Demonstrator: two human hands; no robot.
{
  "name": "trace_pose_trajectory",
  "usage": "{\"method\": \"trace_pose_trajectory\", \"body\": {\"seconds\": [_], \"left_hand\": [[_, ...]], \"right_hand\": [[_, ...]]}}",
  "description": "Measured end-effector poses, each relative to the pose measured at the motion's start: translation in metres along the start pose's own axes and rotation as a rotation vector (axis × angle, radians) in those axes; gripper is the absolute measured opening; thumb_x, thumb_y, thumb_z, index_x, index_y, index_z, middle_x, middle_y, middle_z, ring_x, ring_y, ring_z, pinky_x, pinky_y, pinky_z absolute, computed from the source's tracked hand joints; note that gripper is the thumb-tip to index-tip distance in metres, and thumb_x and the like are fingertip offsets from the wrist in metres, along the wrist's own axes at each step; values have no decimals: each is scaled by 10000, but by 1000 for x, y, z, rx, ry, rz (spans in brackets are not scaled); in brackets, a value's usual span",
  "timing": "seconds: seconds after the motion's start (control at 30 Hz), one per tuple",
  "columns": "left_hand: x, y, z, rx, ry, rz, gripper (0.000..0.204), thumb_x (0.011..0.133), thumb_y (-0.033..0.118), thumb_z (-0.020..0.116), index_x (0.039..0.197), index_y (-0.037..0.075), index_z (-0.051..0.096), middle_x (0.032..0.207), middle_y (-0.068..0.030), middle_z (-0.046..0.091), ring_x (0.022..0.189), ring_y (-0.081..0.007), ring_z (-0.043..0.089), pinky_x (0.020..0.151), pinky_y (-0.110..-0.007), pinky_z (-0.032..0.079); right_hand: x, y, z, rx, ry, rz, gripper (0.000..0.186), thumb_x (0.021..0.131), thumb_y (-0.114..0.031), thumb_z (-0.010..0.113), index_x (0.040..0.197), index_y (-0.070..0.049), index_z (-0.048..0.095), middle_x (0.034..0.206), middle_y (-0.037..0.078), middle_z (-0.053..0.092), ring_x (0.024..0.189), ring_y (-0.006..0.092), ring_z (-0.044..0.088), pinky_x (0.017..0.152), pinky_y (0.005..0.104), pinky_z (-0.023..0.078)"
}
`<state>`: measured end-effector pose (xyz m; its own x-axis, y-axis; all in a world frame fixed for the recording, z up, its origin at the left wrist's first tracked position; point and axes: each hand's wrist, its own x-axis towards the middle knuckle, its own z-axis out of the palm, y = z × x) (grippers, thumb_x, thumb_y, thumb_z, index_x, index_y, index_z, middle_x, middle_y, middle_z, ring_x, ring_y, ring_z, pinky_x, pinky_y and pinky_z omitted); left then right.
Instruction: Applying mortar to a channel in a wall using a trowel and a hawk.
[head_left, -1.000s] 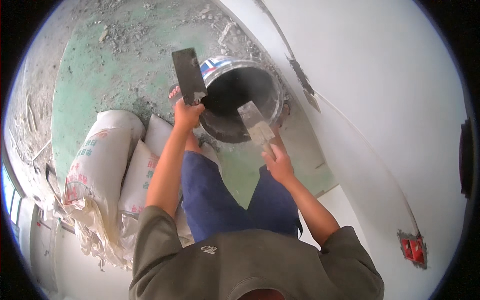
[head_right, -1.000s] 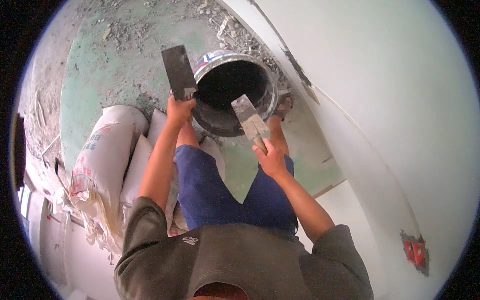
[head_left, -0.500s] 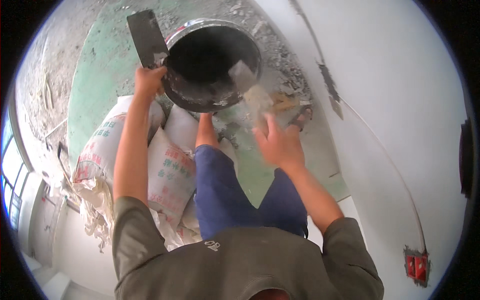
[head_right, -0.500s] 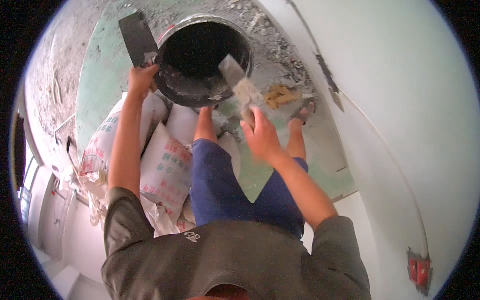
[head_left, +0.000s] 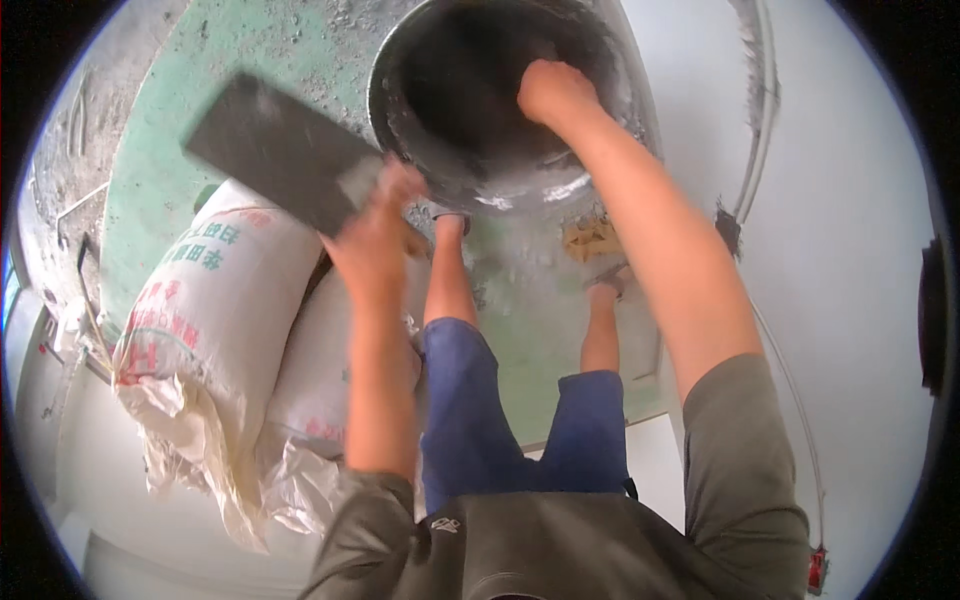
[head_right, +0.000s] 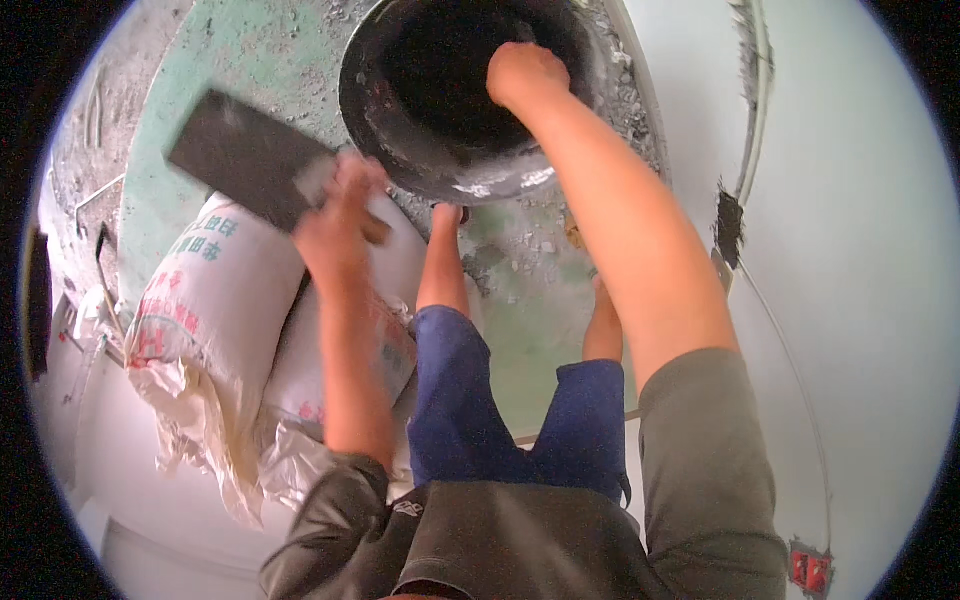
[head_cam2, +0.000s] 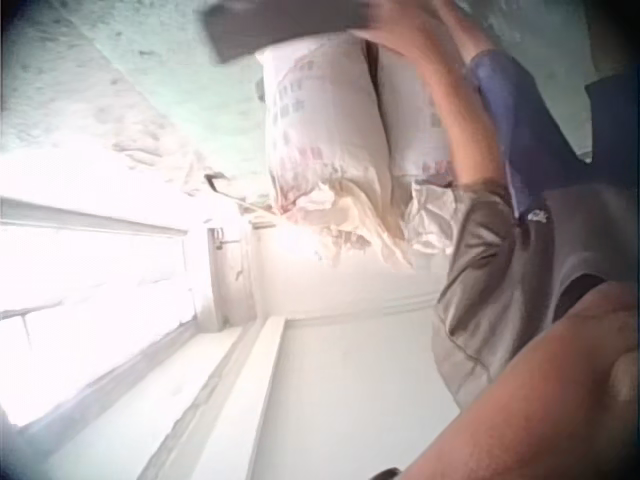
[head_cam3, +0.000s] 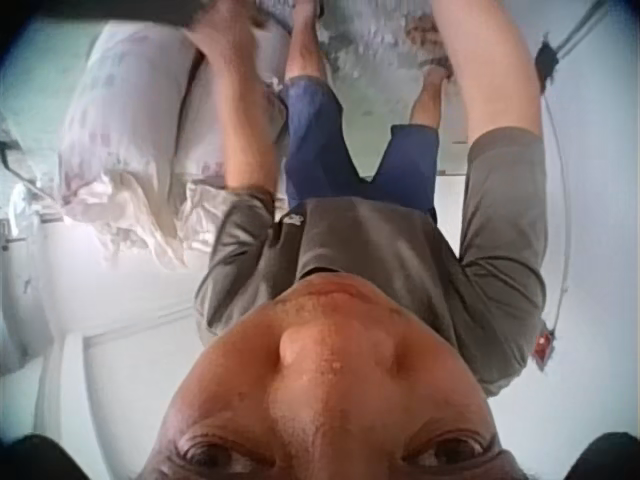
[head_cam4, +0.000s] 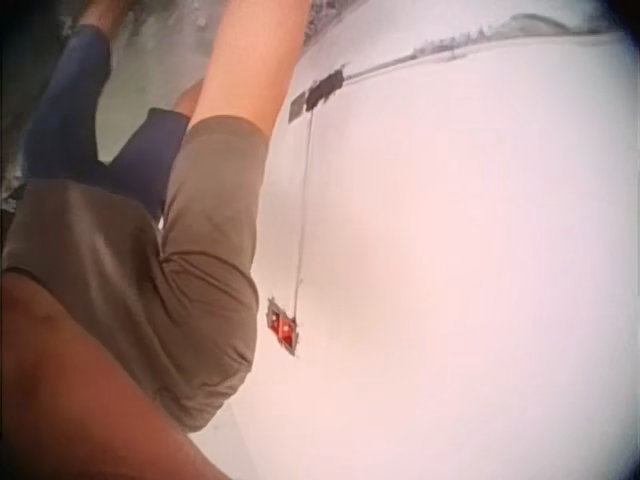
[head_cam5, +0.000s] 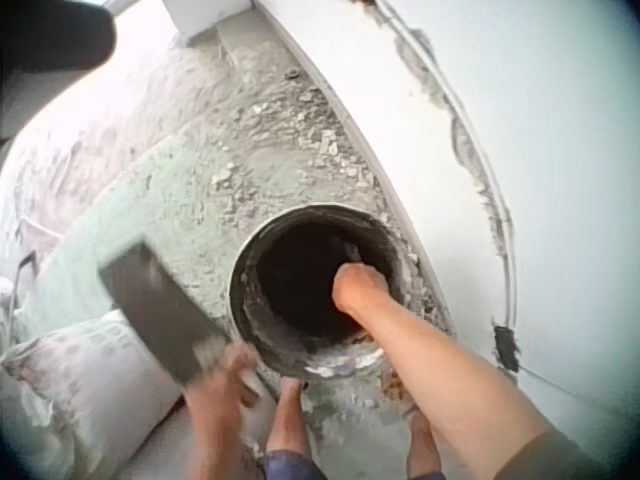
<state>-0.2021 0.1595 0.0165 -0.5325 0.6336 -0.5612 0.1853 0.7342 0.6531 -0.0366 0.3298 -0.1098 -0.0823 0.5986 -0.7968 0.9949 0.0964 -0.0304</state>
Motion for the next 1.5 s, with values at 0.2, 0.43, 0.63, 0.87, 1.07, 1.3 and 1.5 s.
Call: {"method": "trace_pose_trajectory", "body": {"seconds": [0.2,0.43,0.63,0.87,1.07,1.3,1.5], "left_hand": [[-103,-78,54,-328,-197,-564,358,989,309,527,733,62,570,654,-19,560,565,-104,509,503,-265,391],[-157,-185,115,-950,-177,-728,213,988,185,526,827,50,491,677,-30,502,520,-117,472,460,-262,391],[-172,-173,159,-663,-69,-453,121,952,75,556,876,36,470,690,-38,518,555,-133,510,468,-273,422],[-171,-190,159,-623,-33,-405,125,913,8,595,946,10,474,707,-51,544,581,-142,540,500,-284,454],[-147,-161,136,-759,9,-492,123,907,-3,602,944,5,485,716,-52,545,600,-155,547,516,-287,457],[-162,-206,146,-838,-11,-372,183,964,216,546,907,46,514,678,-15,502,544,-167,493,497,-291,426],[-134,-118,63,-774,-449,-735,218,891,223,582,772,65,491,690,-27,501,541,-164,484,455,-306,397]], "right_hand": [[14,-56,56,-320,-54,-211,265,916,-147,521,1093,-86,709,1160,152,668,1036,313,667,798,428,564],[-38,-60,39,-341,-242,-390,259,830,-98,552,1014,-37,723,1045,188,693,958,356,682,794,434,561],[10,-35,36,-382,-156,-437,225,832,-78,524,954,-6,699,1049,238,666,957,371,665,775,446,557],[35,-21,18,-393,-410,-824,468,848,-305,671,1271,-119,593,1124,195,644,1007,327,643,814,413,536],[26,-72,1,-639,-258,-582,297,897,-275,575,1105,-90,679,1104,171,666,995,345,649,836,429,531],[9,-31,-38,-521,-125,-721,267,797,-304,661,969,-104,702,918,148,698,888,352,664,780,440,539],[-61,41,-66,-88,-69,-705,345,791,-415,682,960,-115,692,877,138,686,824,349,652,714,427,513]]}}
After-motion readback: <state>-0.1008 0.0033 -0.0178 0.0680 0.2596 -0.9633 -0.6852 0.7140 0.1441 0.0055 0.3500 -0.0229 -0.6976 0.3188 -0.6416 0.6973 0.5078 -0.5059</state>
